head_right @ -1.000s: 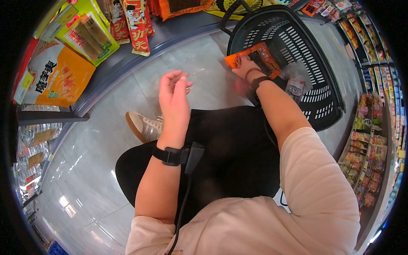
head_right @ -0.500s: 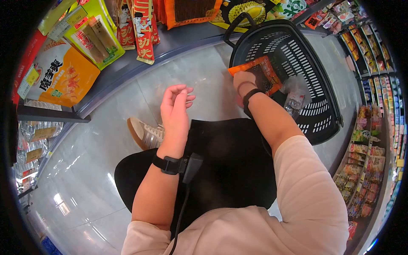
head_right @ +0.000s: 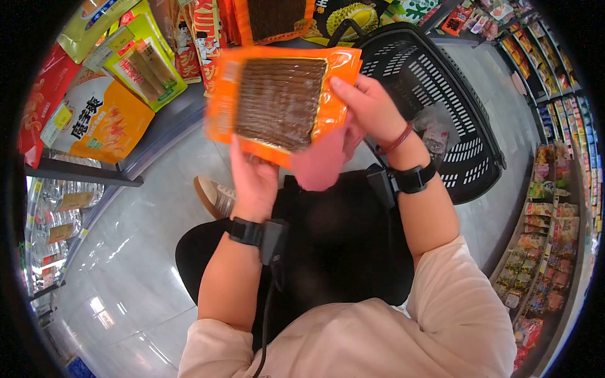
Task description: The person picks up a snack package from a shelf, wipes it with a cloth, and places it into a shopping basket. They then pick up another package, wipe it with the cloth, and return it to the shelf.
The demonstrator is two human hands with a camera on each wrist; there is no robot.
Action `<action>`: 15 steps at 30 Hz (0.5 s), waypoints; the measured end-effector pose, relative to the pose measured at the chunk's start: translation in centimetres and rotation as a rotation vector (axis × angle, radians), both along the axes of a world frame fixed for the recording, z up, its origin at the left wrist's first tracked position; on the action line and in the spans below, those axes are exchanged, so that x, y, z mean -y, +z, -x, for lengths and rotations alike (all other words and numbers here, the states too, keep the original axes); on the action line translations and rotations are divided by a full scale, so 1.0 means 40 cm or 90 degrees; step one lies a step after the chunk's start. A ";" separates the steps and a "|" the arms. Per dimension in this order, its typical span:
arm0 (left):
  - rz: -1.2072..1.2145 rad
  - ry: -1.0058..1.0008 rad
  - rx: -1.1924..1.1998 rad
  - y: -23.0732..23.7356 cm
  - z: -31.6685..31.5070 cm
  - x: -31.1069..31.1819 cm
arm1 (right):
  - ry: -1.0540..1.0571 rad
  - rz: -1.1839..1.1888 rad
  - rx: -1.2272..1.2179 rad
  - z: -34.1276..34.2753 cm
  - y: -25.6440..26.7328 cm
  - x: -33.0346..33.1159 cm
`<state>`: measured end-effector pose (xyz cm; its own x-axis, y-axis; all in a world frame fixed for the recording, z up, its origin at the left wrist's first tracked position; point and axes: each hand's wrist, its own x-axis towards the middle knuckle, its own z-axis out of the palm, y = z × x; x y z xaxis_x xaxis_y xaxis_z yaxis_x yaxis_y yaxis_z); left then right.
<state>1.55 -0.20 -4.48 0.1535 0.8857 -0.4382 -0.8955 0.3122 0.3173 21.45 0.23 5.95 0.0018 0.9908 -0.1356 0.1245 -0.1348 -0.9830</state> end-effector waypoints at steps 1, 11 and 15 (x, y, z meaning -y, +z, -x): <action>-0.001 0.004 -0.006 0.028 0.019 -0.006 | 0.002 -0.047 -0.079 0.015 -0.013 0.011; -0.181 -0.049 -0.241 0.089 0.115 -0.023 | 0.002 0.020 -0.460 -0.080 -0.060 0.019; -0.256 -0.060 -0.294 0.046 0.066 -0.012 | 0.172 -0.010 -0.289 -0.050 -0.105 -0.002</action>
<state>-1.08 0.29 -2.66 0.1137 0.9871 -0.1128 -0.6114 0.1591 0.7751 23.47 0.31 1.74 -0.3090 0.9499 -0.0480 -0.2865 -0.1411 -0.9476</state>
